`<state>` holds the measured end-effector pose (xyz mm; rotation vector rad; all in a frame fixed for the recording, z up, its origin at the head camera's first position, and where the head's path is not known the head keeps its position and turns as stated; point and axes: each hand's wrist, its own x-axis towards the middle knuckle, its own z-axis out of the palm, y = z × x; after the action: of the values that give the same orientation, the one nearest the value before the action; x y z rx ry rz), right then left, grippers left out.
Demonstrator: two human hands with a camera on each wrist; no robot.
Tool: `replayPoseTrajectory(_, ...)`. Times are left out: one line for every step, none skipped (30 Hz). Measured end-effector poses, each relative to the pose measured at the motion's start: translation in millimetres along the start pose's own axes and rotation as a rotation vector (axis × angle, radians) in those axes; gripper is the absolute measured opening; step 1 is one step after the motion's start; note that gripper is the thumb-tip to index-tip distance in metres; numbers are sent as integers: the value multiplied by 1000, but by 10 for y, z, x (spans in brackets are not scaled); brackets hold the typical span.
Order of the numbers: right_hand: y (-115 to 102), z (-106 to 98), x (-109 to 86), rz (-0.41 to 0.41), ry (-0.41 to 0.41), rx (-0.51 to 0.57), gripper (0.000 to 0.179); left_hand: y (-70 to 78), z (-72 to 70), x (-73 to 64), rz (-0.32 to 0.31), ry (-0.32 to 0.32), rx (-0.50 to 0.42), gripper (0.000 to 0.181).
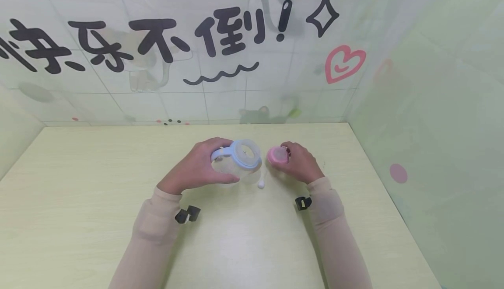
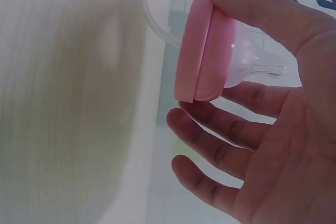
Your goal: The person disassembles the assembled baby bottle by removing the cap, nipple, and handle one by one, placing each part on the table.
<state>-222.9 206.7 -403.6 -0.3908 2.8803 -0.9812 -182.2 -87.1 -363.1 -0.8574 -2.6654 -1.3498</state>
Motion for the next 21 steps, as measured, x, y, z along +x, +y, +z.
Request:
replayPoseTrajectory(2,4,0,1,-7,-11,60,-1,-1,-1,-1,-1,1,69)
replayPoseTrajectory(6,6,-2,-4,-13,-21,60,-2,-2,-2,-2,-1,1,69)
replayPoseTrajectory(7,10,-2,-5,-17,-29,61,-3,-4,-2,-3,-1,1,69)
replayPoseTrajectory(7,12,-2,-7,-21,-36,61,-4,-4,-2,-4,-2,4,70)
replayPoseTrajectory(9,15,-3,-8,-21,-43,61,-4,-5,-2,-4,-1,5,70)
replayPoseTrajectory(12,17,-4,-8,-23,-47,61,-3,-8,-3,-4,-1,6,70)
replayPoseTrajectory(18,20,-5,-9,-25,-52,62,-3,-8,-2,-3,0,8,70)
replayPoseTrajectory(24,21,-5,-7,-26,-56,62,-1,-9,-2,-2,1,10,71)
replayPoseTrajectory(29,24,-2,-1,-28,-60,62,0,-9,-1,-1,2,13,71)
replayPoseTrajectory(33,27,-2,2,-29,-66,62,2,-10,-2,0,2,16,71)
replayPoseTrajectory(40,29,-1,8,-31,-73,62,3,-11,-2,1,3,17,71)
replayPoseTrajectory(46,33,2,15,-34,-81,63,4,-10,-3,1,3,19,71)
replayPoseTrajectory(49,36,4,24,-38,-91,64,5,-10,-4,1,3,20,71)
replayPoseTrajectory(52,39,4,32,-42,-99,64,6,-9,-5,0,3,20,71)
replayPoseTrajectory(56,43,6,40,-46,-105,65,5,-9,-5,-1,2,20,71)
replayPoseTrajectory(58,45,5,46,-50,-111,66,5,-8,-6,-1,2,19,71)
replayPoseTrajectory(63,47,5,52,-55,-114,66,4,-6,-6,0,2,18,71)
replayPoseTrajectory(64,48,5,56,-60,-117,66,3,-5,-5,-1,3,19,70)
replayPoseTrajectory(65,48,3,61,-65,-119,66,1,-5,-5,0,3,17,70)
replayPoseTrajectory(70,48,4,64,-70,-122,66,-1,-3,-5,0,4,16,70)
replayPoseTrajectory(75,48,4,67,-74,-125,67,-2,-2,-5,1,5,16,70)
